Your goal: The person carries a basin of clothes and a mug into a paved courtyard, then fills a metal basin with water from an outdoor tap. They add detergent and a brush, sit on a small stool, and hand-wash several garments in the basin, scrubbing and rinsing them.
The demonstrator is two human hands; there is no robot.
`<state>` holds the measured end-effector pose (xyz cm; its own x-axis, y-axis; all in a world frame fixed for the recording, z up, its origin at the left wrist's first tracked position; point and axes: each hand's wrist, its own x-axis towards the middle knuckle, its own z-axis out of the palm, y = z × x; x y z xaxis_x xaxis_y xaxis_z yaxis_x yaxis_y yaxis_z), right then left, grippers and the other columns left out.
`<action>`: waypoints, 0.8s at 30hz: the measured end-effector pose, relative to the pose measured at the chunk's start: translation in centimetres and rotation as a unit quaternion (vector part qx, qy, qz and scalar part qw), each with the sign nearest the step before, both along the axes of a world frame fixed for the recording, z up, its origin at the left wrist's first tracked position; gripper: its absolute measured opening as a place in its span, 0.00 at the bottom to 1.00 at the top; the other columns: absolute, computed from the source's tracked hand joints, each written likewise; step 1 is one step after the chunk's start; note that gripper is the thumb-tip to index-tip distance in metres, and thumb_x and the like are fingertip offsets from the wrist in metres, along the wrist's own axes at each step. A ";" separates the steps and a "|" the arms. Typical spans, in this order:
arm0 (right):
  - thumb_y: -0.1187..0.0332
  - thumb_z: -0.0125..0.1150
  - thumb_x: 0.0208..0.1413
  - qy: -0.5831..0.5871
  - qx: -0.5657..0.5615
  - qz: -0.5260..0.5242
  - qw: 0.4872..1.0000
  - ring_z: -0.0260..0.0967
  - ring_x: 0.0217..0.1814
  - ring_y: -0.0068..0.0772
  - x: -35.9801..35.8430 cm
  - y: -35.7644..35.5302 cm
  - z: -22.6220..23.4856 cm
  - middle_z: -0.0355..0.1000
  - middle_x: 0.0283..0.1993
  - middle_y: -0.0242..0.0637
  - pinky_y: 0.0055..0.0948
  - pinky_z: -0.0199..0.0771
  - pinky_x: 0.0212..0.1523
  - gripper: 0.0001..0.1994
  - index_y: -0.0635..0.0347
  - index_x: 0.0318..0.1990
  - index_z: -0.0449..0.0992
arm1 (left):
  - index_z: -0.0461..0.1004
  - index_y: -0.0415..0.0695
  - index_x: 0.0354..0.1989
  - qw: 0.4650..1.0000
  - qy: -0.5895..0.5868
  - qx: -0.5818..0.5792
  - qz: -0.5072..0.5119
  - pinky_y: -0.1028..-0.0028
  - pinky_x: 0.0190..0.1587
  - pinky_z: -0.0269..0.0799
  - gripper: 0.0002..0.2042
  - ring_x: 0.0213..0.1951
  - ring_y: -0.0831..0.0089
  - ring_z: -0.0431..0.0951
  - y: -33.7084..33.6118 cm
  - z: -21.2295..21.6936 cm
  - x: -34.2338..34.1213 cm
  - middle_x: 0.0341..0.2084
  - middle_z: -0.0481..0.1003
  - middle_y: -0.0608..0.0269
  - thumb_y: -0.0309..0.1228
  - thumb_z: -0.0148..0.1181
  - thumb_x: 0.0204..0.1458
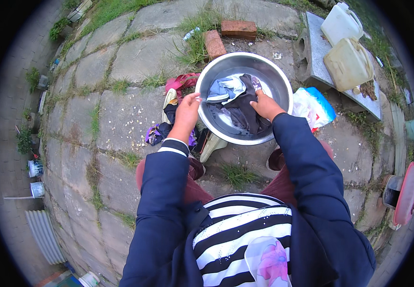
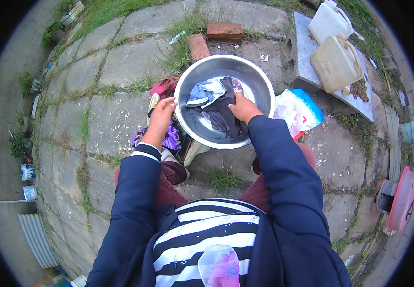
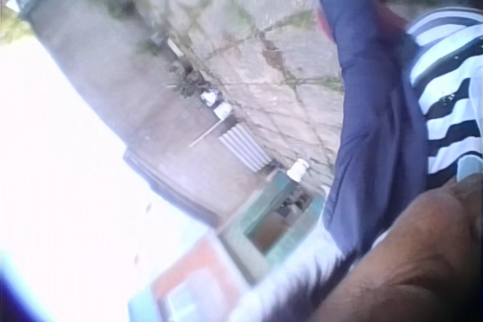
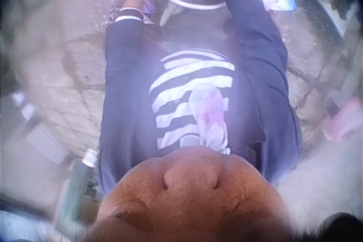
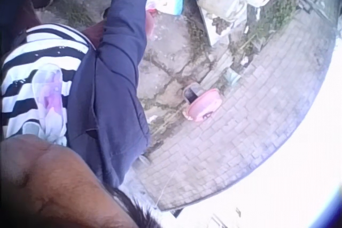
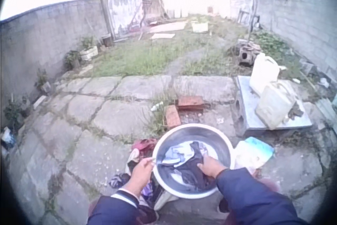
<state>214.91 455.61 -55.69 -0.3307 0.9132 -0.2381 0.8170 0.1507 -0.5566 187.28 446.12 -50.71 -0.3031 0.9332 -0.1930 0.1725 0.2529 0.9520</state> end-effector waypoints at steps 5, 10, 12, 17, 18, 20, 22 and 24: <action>0.62 0.59 0.51 -0.029 -0.028 0.032 0.999 0.66 0.52 0.60 0.4 -1.2 0.7 0.68 0.49 0.61 0.45 0.66 0.54 0.28 0.68 0.56 0.59 | 0.70 0.35 0.34 0.962 0.197 -0.184 0.043 0.66 0.41 0.69 0.21 0.36 0.56 0.76 -5.5 -8.1 3.3 0.31 0.75 0.47 0.46 0.60 0.49; 0.64 0.59 0.52 -0.038 -0.025 0.038 0.998 0.65 0.54 0.58 0.7 -0.9 0.5 0.66 0.51 0.59 0.43 0.65 0.54 0.26 0.66 0.56 0.60 | 0.69 0.37 0.39 0.976 0.205 0.032 0.070 0.59 0.43 0.64 0.23 0.37 0.51 0.70 -7.4 -14.3 3.4 0.32 0.71 0.48 0.49 0.54 0.52; 0.65 0.59 0.51 -0.019 0.005 0.036 0.999 0.65 0.53 0.58 1.2 -0.9 -0.1 0.66 0.51 0.58 0.43 0.66 0.53 0.25 0.67 0.54 0.61 | 0.68 0.38 0.45 0.968 0.225 0.025 0.112 0.61 0.45 0.63 0.22 0.41 0.54 0.70 -8.4 -15.5 3.6 0.35 0.70 0.50 0.46 0.51 0.54; 0.67 0.59 0.51 -0.062 -0.042 0.038 0.996 0.66 0.51 0.59 -0.6 0.1 1.0 0.67 0.49 0.58 0.44 0.67 0.50 0.23 0.67 0.51 0.62 | 0.63 0.44 0.55 0.843 0.448 -0.227 -0.192 0.59 0.49 0.62 0.32 0.46 0.59 0.70 -12.3 -18.2 3.1 0.41 0.70 0.54 0.43 0.66 0.42; 0.67 0.59 0.50 -0.073 -0.047 0.037 0.996 0.66 0.50 0.59 -1.1 0.2 1.2 0.67 0.48 0.58 0.45 0.67 0.50 0.22 0.66 0.51 0.62 | 0.62 0.44 0.54 0.827 0.451 -0.265 -0.205 0.59 0.47 0.64 0.33 0.45 0.59 0.71 -12.5 -19.3 3.1 0.40 0.71 0.55 0.43 0.67 0.40; 0.68 0.59 0.50 -0.099 -0.046 0.055 0.993 0.66 0.49 0.60 -1.9 0.6 1.3 0.67 0.48 0.58 0.45 0.67 0.49 0.21 0.66 0.50 0.61 | 0.65 0.44 0.48 0.815 0.435 -0.321 -0.207 0.59 0.42 0.69 0.27 0.40 0.59 0.76 -12.2 -22.1 2.5 0.37 0.73 0.57 0.40 0.66 0.39; 0.68 0.59 0.49 -0.113 -0.034 0.068 0.991 0.67 0.48 0.60 -1.9 0.6 1.2 0.67 0.46 0.57 0.46 0.67 0.48 0.20 0.66 0.48 0.62 | 0.67 0.44 0.42 0.826 0.427 -0.296 -0.219 0.58 0.38 0.73 0.20 0.37 0.57 0.77 -11.8 -23.8 1.1 0.35 0.75 0.56 0.37 0.64 0.41; 0.68 0.59 0.49 -0.088 -0.037 0.049 0.994 0.67 0.48 0.60 -1.1 0.8 0.9 0.67 0.46 0.57 0.46 0.67 0.48 0.19 0.66 0.47 0.62 | 0.68 0.44 0.41 0.831 0.422 -0.290 -0.216 0.58 0.39 0.74 0.17 0.38 0.55 0.77 -9.9 -22.7 -0.6 0.36 0.74 0.54 0.35 0.62 0.43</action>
